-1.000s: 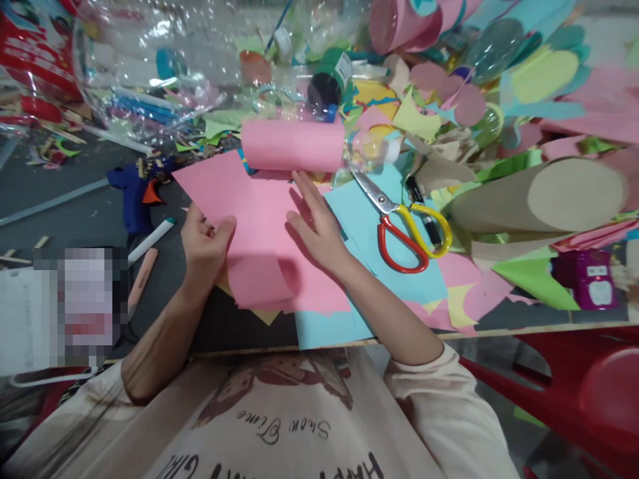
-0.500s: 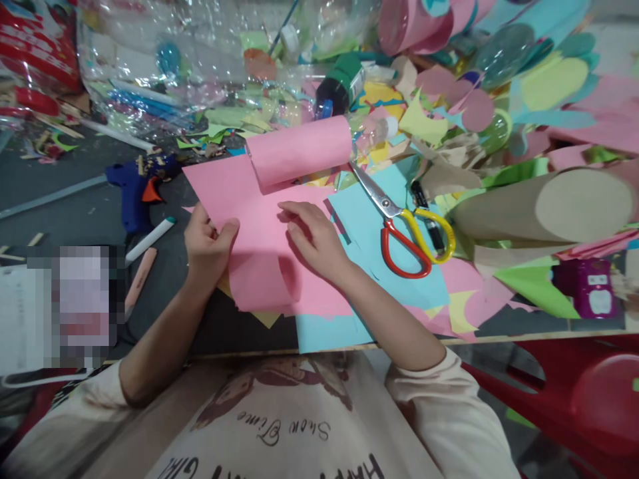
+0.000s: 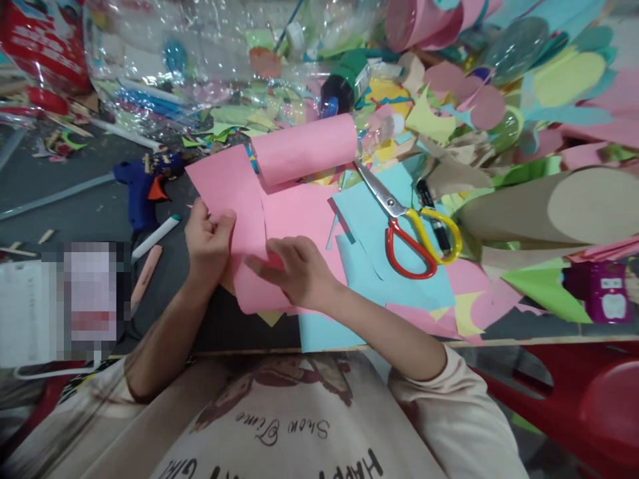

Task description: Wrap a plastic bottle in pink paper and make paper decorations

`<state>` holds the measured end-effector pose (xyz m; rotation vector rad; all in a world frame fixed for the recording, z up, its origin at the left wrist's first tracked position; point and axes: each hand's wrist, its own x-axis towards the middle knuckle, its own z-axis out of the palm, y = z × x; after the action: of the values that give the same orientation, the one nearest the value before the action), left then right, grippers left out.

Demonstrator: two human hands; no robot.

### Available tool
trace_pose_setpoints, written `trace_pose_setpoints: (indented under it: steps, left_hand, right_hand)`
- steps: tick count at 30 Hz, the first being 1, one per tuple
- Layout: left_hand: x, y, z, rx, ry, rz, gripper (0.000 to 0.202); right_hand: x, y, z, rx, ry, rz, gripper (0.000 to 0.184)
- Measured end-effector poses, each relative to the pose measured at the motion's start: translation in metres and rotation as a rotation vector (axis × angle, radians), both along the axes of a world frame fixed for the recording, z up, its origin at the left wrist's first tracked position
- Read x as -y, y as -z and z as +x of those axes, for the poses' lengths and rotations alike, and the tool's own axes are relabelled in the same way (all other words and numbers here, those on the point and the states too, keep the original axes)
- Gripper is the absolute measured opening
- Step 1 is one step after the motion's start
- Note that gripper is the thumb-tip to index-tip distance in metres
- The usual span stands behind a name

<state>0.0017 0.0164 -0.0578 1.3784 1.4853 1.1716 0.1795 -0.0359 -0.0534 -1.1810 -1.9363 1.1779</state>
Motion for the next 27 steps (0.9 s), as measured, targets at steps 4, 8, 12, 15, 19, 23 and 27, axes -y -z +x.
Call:
trace_pose_setpoints:
  steps: [4,8,12,15,19,23,27]
  left_hand:
    - [0.000,-0.001,0.001,0.074,0.003,-0.003,0.035]
    - [-0.001,0.001,0.001,0.072,-0.019,0.008,0.032]
    - [-0.002,-0.010,-0.001,0.141,0.066,-0.059,0.033]
    - [0.001,-0.026,-0.002,0.217,0.225,-0.225,0.034]
    - [0.012,-0.037,0.003,0.282,0.361,-0.347,0.039]
    - [0.021,-0.032,0.014,0.302,0.443,-0.343,0.042]
    - [0.024,-0.023,0.017,0.243,0.356,-0.294,0.039]
  right_hand:
    - [0.009,0.003,-0.002,0.166,-0.192,0.505,0.032]
    - [0.009,0.008,-0.008,0.221,-0.503,0.559,0.018]
    - [0.009,0.001,-0.011,0.027,-0.368,0.227,0.027]
    - [0.004,-0.012,-0.006,-0.140,0.031,-0.123,0.035]
    - [-0.011,-0.025,0.003,-0.193,0.389,-0.256,0.046]
    - [-0.020,-0.022,0.007,-0.174,0.474,-0.248,0.048]
    - [-0.024,-0.011,0.008,-0.247,0.557,-0.145,0.041]
